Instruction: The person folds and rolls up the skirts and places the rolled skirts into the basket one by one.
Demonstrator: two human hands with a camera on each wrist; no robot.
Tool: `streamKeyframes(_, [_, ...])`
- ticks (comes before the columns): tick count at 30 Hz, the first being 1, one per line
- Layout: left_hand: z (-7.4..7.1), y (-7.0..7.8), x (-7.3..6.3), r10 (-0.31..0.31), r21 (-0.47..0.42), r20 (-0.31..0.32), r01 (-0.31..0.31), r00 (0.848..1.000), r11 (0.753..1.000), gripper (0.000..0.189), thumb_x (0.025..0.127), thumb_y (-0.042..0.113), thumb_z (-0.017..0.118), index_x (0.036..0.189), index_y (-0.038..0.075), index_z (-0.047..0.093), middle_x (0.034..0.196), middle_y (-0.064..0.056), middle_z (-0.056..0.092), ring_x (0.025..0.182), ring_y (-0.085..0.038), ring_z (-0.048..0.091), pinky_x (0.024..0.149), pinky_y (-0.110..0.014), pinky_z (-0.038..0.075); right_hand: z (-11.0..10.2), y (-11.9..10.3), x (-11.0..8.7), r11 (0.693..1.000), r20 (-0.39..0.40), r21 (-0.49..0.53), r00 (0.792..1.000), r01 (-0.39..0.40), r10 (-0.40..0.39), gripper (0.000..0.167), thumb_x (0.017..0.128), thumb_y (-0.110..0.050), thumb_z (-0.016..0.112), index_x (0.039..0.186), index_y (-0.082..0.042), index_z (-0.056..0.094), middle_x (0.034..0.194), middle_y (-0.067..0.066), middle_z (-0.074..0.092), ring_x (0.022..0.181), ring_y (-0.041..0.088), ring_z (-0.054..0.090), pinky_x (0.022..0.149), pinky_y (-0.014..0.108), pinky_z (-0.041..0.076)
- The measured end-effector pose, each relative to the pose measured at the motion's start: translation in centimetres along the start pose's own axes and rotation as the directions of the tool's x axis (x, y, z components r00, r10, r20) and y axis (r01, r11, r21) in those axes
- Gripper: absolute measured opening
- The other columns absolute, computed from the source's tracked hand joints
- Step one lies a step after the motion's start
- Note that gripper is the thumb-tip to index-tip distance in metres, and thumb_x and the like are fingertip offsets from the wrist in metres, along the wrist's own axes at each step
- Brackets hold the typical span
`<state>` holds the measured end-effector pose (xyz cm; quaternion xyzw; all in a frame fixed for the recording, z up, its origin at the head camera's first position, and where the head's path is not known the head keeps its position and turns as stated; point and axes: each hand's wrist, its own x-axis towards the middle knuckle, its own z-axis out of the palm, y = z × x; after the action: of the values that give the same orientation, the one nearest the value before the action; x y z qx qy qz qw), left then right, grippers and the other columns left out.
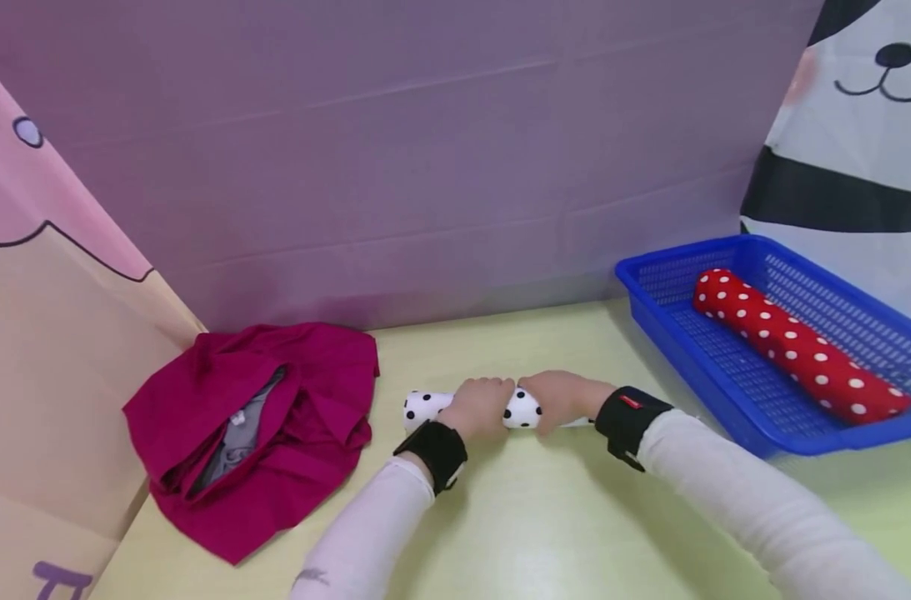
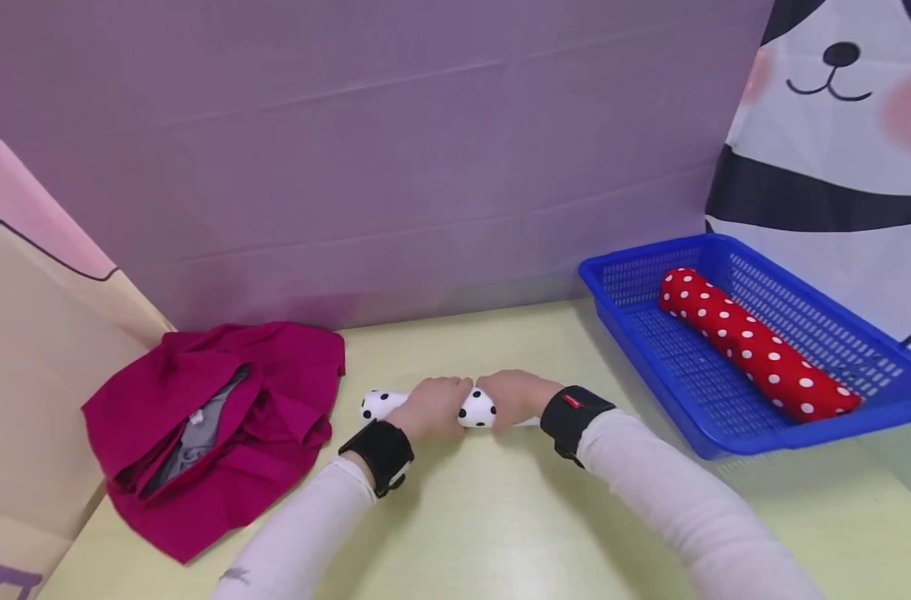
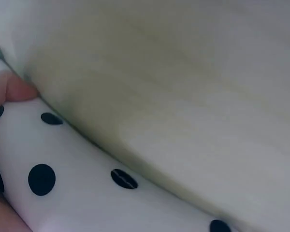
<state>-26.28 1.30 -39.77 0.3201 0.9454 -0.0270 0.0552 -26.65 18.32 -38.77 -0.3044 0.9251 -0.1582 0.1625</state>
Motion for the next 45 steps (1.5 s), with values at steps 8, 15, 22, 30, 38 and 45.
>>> streamKeyframes(8, [-1.2, -1.6, 0.2, 0.029, -0.255, 0.17, 0.015, 0.985, 0.967, 0.029, 0.068, 0.015, 0.078, 0.087, 0.017, 0.056, 0.077, 0.006, 0.055, 0.07, -0.012, 0.05, 0.064, -0.025, 0.043, 2.0, -1.3, -0.7, 0.918, -0.245, -0.377, 0.942, 0.128, -0.231, 0.052, 0.062, -0.009, 0.078, 0.106, 0.002, 0.052, 0.093, 0.012, 0.06, 0.082, 0.025, 0.058, 0.069, 0.038, 0.05])
streamKeyframes(15, [-1.6, -1.9, 0.2, 0.033, -0.32, 0.216, 0.039, 0.976, 0.947, 0.03, 0.066, 0.013, 0.08, 0.084, 0.015, 0.056, 0.076, 0.006, 0.054, 0.069, -0.011, 0.048, 0.064, -0.023, 0.041, 2.2, -1.7, -0.6, 0.909, -0.28, -0.409, 0.938, 0.077, -0.205, 0.046, 0.065, -0.009, 0.079, 0.102, -0.002, 0.053, 0.088, 0.009, 0.06, 0.076, 0.022, 0.058, 0.065, 0.035, 0.049])
streamKeyframes(22, [-0.8, -1.6, 0.0, 0.02, -0.191, 0.114, 0.002, 0.993, 0.981, 0.043, 0.066, 0.021, 0.08, 0.101, 0.014, 0.055, 0.082, 0.006, 0.056, 0.072, -0.012, 0.052, 0.066, -0.025, 0.044, 1.4, -1.4, 0.0, 0.941, -0.206, -0.336, 0.973, 0.026, -0.101, 0.043, 0.063, -0.01, 0.081, 0.097, -0.005, 0.055, 0.079, 0.002, 0.058, 0.069, 0.017, 0.055, 0.064, 0.033, 0.047])
streamKeyframes(30, [0.7, -1.9, -0.6, 0.052, -0.088, -0.049, -0.057, 0.997, 0.995, 0.048, 0.063, 0.026, 0.083, 0.102, 0.013, 0.056, 0.082, 0.006, 0.059, 0.072, -0.012, 0.054, 0.066, -0.028, 0.047, 0.7, -1.1, 1.0, 0.977, -0.1, -0.203, 0.992, 0.056, -0.078, 0.036, 0.057, -0.01, 0.081, 0.083, -0.011, 0.055, 0.07, -0.002, 0.055, 0.062, 0.015, 0.049, 0.06, 0.03, 0.044])
streamKeyframes(38, [0.5, -1.4, -0.5, 0.06, -0.129, -0.055, -0.067, 0.997, 0.989, 0.038, 0.061, 0.024, 0.084, 0.086, 0.018, 0.056, 0.072, 0.009, 0.056, 0.065, -0.01, 0.051, 0.059, -0.024, 0.042, 0.3, -0.8, 0.5, 0.999, -0.016, -0.039, 1.0, 0.019, -0.02, 0.036, 0.056, -0.007, 0.083, 0.08, -0.013, 0.057, 0.07, -0.005, 0.054, 0.063, 0.01, 0.046, 0.06, 0.024, 0.041])
streamKeyframes(45, [-0.1, -1.4, -0.1, 0.026, -0.185, 0.039, -0.018, 0.999, 0.983, 0.043, 0.061, 0.03, 0.087, 0.095, 0.019, 0.063, 0.078, 0.01, 0.06, 0.072, -0.009, 0.053, 0.067, -0.023, 0.044, 1.0, -1.7, -0.5, 0.984, -0.134, -0.178, 0.99, 0.03, -0.054, 0.048, 0.054, -0.008, 0.083, 0.092, -0.009, 0.054, 0.073, -0.003, 0.055, 0.065, 0.013, 0.05, 0.061, 0.03, 0.045])
